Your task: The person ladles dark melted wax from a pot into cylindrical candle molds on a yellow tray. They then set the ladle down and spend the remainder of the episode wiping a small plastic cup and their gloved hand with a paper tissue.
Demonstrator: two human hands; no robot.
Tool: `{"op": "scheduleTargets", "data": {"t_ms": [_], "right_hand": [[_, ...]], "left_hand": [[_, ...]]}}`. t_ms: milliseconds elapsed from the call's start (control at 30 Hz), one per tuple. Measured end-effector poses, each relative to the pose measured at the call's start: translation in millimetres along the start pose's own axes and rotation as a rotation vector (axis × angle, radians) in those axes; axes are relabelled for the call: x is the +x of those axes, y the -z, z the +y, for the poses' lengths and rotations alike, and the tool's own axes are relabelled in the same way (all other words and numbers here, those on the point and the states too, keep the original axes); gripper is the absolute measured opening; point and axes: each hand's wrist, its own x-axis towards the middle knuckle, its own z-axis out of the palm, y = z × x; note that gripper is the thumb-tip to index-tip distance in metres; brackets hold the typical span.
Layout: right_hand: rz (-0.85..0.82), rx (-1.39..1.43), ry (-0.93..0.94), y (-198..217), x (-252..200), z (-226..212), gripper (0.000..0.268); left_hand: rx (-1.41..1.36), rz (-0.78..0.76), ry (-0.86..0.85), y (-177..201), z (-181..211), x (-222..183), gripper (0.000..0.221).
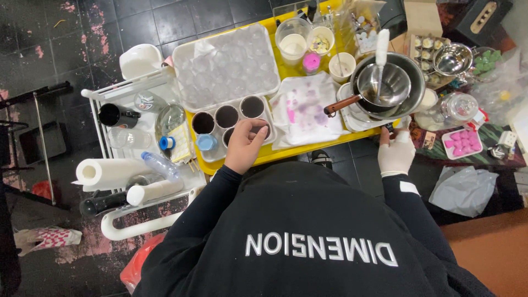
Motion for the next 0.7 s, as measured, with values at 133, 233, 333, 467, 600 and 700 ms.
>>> {"op": "scheduleTargets", "data": {"t_ms": [133, 233, 333, 467, 600, 700], "right_hand": [[0.070, 0.085, 0.001, 0.8, -13.3, -5.9, 0.035], [0.101, 0.175, -0.144, 1.9, -28.0, -17.2, 0.035], [0.059, 0.236, -0.243, -0.3, -46.9, -26.9, 0.032], [-0.076, 0.296, -0.237, 2.7, -62.8, -59.1, 0.028], [-0.268, 0.445, -0.255, 5.5, -78.9, -83.1, 0.021], [-0.403, 0.481, -0.268, 10.9, -82.0, -99.2, 0.018]], "left_hand": [[0.262, 0.060, -0.033, 29.2, 21.0, 24.4, 0.019], [0.475, 0.064, -0.070, 59.4, 13.0, 67.3, 0.018], [0.718, 0.234, -0.304, 85.3, -22.4, 128.4, 0.013], [0.918, 0.373, -0.019, 107.7, -62.2, 215.7, 0.013], [1.054, 0.378, 0.210, 114.6, -89.6, 262.1, 0.023], [1.028, 0.380, 0.100, 122.5, -123.2, 279.3, 0.026]]}}
